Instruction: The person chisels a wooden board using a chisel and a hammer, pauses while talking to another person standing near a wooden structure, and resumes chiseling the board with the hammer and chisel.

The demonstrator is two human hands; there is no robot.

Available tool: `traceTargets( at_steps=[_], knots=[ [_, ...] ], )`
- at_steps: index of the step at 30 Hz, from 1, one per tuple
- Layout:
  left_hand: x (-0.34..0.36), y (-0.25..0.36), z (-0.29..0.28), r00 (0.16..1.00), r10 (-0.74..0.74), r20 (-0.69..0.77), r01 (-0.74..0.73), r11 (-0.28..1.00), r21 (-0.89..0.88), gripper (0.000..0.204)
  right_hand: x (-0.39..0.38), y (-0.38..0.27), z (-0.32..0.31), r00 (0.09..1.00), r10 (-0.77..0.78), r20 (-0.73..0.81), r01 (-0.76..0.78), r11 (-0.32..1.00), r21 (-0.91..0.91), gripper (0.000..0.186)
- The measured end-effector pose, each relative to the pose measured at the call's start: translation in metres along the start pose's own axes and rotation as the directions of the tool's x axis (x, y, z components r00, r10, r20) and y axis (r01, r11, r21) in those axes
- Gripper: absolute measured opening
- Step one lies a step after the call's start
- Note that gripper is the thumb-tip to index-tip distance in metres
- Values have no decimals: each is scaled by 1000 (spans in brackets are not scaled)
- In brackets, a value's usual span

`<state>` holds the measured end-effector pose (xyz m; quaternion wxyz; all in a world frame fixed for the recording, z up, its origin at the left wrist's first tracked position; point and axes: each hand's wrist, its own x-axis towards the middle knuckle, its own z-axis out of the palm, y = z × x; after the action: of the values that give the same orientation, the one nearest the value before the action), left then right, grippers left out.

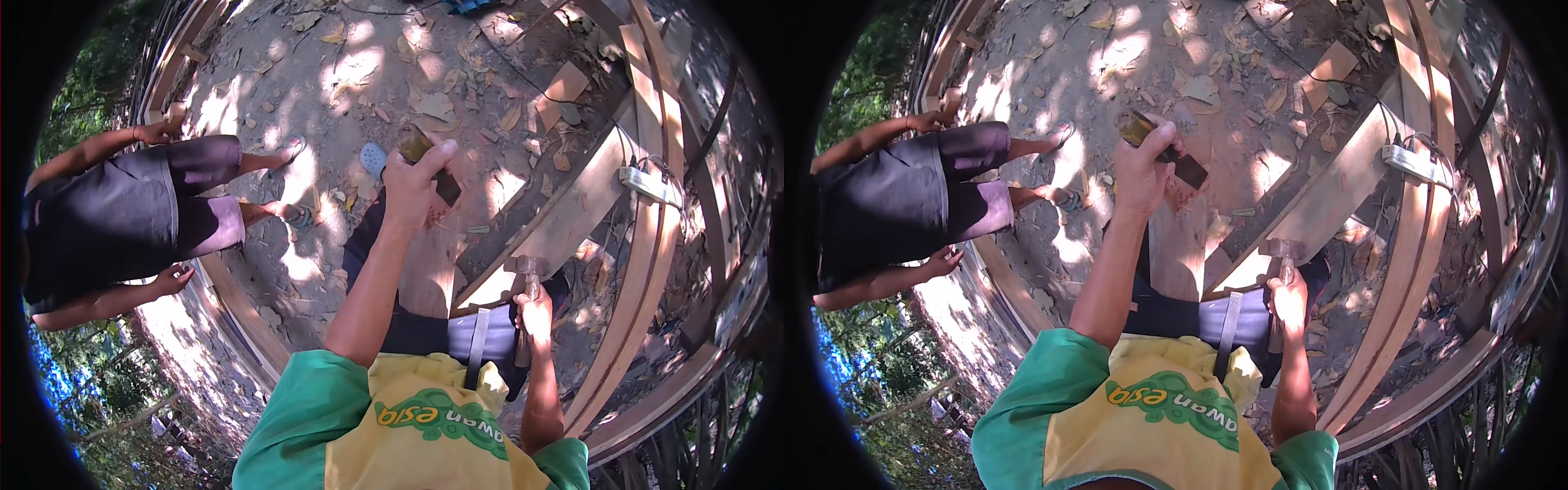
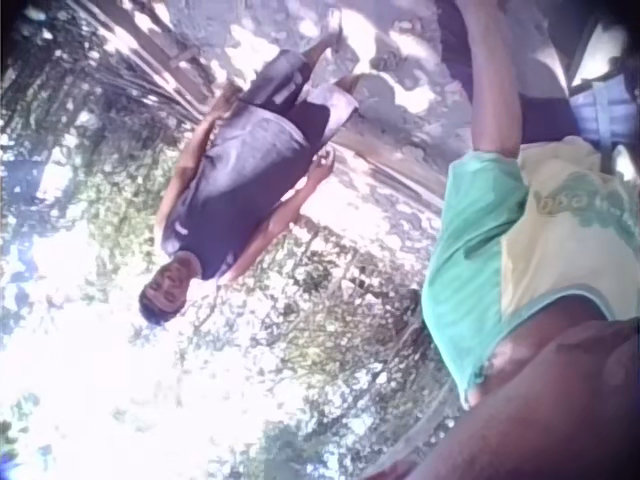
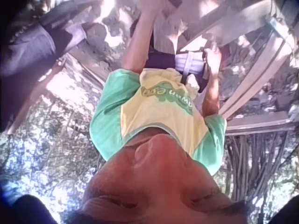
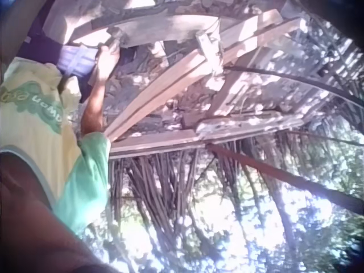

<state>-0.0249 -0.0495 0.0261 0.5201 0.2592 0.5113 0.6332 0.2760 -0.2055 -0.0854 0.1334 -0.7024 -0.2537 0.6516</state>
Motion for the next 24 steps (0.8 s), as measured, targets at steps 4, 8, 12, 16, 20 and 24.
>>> traceTargets(
  at_steps=[4,8,12,16,20,24],
  knots=[
    [-31,7,-1,997,-41,62,29,982,185,27,0,2,1,1000,1,-4,-1,1000,-9,14],
    [-49,2,-5,992,-80,94,54,966,252,30,-2,3,0,1000,-7,-19,7,1000,-24,15],
    [-53,-13,-9,960,53,275,-102,981,168,29,-3,2,-8,997,-72,26,72,997,-19,13],
    [-70,-12,4,914,73,398,-237,893,382,30,-32,-31,-4,991,-130,18,129,990,56,10],
    [-84,-26,4,854,319,412,-494,748,444,29,-85,-87,-3,927,-374,29,369,924,102,15],
    [-89,-38,-2,860,422,287,-509,753,417,30,-165,-159,-11,687,-706,-172,720,693,31,20]
  ],
)
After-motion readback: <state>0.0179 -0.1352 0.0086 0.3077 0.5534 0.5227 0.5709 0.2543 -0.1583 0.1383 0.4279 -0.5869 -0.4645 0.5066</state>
